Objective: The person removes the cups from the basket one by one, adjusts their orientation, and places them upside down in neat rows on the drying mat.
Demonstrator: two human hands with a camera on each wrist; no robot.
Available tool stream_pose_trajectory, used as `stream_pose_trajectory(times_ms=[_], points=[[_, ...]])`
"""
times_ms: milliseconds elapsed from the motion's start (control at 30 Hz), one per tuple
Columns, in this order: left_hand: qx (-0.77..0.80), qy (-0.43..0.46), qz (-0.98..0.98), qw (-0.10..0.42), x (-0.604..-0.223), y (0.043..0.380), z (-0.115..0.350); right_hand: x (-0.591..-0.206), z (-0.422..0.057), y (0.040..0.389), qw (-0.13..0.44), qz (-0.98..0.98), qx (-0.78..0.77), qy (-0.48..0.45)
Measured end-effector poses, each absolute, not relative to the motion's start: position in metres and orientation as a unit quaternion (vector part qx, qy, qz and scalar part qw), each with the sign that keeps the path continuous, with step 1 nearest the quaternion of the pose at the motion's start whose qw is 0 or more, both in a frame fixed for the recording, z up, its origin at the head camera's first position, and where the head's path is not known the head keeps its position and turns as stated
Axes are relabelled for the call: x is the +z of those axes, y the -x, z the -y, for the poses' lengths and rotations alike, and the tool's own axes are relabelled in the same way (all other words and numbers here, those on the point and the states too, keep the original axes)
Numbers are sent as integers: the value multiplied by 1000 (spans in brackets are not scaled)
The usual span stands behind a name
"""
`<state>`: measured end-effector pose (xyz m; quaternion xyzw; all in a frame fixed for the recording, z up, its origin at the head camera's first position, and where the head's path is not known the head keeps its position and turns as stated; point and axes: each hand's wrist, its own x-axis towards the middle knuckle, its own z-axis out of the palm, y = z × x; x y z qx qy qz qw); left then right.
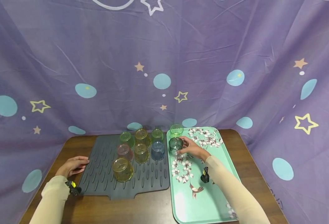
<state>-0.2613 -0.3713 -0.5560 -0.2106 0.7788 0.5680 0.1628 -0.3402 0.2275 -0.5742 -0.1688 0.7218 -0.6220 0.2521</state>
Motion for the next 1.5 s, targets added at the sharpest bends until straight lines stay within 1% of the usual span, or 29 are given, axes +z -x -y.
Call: stream_pose_trajectory(times_ms=[200,567,700,900,1000,1200,1500], points=[[566,212,-781,159,-558,260,368,-576,-232,344,277,-694,-634,201],[561,211,-784,162,-559,260,366,-580,-234,347,303,-673,-641,210],[564,210,-781,164,-560,260,366,-583,-235,346,316,-665,-645,204],[567,214,-779,161,-559,261,367,-582,-234,341,354,-606,-691,171],[566,213,-781,156,-558,262,368,-580,-233,338,352,-568,-724,170],[564,214,-781,158,-556,261,369,-568,-230,330,352,-467,-785,204],[565,214,-782,155,-557,262,372,-541,-224,320,341,-461,-797,190]])
